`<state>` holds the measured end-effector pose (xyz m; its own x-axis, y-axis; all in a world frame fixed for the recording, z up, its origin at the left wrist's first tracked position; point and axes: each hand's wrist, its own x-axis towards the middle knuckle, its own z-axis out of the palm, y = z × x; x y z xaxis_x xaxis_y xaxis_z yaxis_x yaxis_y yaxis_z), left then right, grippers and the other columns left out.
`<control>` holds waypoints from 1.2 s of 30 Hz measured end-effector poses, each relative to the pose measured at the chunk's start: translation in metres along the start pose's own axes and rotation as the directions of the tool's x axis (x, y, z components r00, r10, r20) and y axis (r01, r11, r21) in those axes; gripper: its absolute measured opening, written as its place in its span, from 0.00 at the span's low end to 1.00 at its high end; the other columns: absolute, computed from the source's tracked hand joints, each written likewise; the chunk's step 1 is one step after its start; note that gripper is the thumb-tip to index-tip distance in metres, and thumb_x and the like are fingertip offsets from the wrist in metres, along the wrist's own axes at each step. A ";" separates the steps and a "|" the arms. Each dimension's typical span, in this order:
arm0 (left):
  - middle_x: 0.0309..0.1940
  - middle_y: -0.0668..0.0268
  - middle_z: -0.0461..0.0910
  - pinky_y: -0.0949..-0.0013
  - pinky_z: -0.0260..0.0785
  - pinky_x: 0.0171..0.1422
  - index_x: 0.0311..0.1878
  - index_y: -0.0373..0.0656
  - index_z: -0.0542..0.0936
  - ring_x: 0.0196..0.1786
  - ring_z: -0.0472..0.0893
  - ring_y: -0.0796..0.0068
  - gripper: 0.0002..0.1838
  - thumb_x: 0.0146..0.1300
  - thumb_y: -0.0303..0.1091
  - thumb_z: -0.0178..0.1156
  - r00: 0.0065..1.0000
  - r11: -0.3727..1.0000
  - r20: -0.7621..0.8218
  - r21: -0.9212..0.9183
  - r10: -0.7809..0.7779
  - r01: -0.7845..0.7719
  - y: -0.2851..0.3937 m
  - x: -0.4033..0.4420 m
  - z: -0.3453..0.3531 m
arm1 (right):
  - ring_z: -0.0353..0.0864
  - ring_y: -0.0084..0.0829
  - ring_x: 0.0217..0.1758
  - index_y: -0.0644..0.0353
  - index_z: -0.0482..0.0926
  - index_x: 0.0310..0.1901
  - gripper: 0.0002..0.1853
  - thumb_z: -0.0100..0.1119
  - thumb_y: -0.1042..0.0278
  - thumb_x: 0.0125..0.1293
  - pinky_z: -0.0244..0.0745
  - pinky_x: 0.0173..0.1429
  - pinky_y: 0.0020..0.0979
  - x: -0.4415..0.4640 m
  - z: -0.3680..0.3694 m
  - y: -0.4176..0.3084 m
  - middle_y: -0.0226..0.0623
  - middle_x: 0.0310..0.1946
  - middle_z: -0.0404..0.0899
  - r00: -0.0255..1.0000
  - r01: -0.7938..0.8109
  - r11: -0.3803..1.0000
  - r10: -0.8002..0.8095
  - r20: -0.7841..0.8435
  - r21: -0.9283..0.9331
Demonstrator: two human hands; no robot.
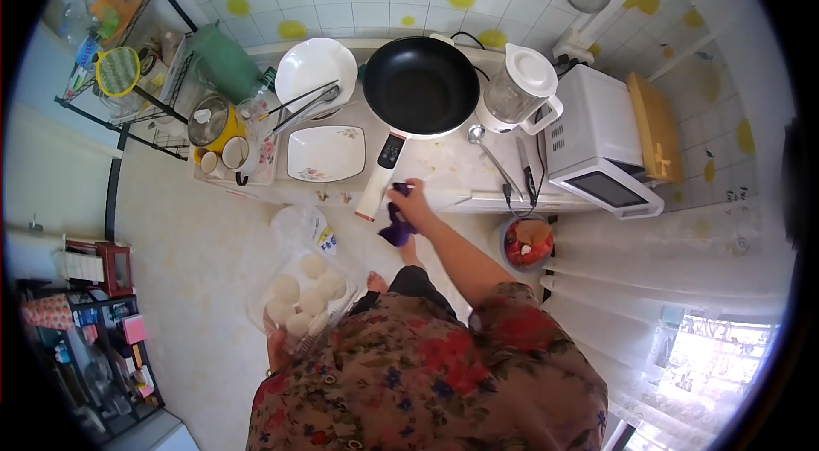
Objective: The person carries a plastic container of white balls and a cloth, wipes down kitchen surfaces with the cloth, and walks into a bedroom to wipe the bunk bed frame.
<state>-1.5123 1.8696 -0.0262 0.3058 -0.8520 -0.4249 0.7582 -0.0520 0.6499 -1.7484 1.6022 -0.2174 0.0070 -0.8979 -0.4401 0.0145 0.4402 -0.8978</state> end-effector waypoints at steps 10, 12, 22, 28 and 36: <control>0.63 0.57 0.66 0.58 0.73 0.56 0.74 0.55 0.51 0.56 0.75 0.60 0.40 0.65 0.56 0.54 0.990 0.980 -0.013 0.143 -0.138 0.138 -0.001 0.000 -0.016 | 0.69 0.47 0.57 0.47 0.72 0.62 0.30 0.62 0.69 0.54 0.65 0.63 0.46 0.083 -0.110 0.041 0.38 0.61 0.69 0.751 -0.019 0.508 -0.561 -0.347 -0.861; 0.65 0.57 0.65 0.55 0.71 0.61 0.75 0.55 0.51 0.61 0.72 0.57 0.40 0.65 0.56 0.54 0.988 0.975 -0.054 0.160 -0.145 0.152 0.003 -0.005 -0.008 | 0.69 0.46 0.57 0.46 0.76 0.59 0.28 0.58 0.74 0.53 0.65 0.62 0.44 0.078 -0.073 0.032 0.32 0.61 0.69 0.761 0.010 0.491 -0.569 -0.311 -0.871; 0.62 0.59 0.69 0.62 0.77 0.51 0.73 0.56 0.56 0.59 0.75 0.59 0.41 0.59 0.50 0.63 0.956 0.946 -0.051 0.140 -0.289 0.293 -0.022 0.034 0.047 | 0.72 0.37 0.57 0.47 0.75 0.60 0.24 0.50 0.73 0.61 0.69 0.59 0.39 0.073 -0.050 -0.002 0.29 0.62 0.70 0.822 0.486 0.130 -0.403 0.401 -0.864; 0.65 0.55 0.66 0.55 0.72 0.60 0.73 0.55 0.55 0.63 0.72 0.57 0.41 0.60 0.50 0.62 0.939 0.950 0.152 0.103 -0.309 0.296 -0.010 0.046 0.088 | 0.72 0.39 0.53 0.47 0.73 0.61 0.27 0.52 0.76 0.58 0.66 0.60 0.37 0.061 -0.119 -0.011 0.31 0.61 0.70 0.878 0.054 0.334 -0.464 -0.115 -0.941; 0.66 0.55 0.64 0.52 0.68 0.66 0.74 0.55 0.53 0.65 0.70 0.56 0.43 0.60 0.51 0.61 0.959 0.953 0.054 0.137 -0.279 0.270 -0.026 0.058 0.047 | 0.71 0.40 0.56 0.50 0.75 0.59 0.26 0.52 0.79 0.56 0.67 0.61 0.39 0.055 -0.044 0.022 0.33 0.58 0.72 0.822 0.516 0.386 -0.475 0.315 -0.764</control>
<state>-1.5408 1.7970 -0.0383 0.0502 -0.8305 -0.5548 0.7261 -0.3511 0.5912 -1.7918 1.5630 -0.2621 0.3134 -0.9470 0.0699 -0.7551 -0.2932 -0.5863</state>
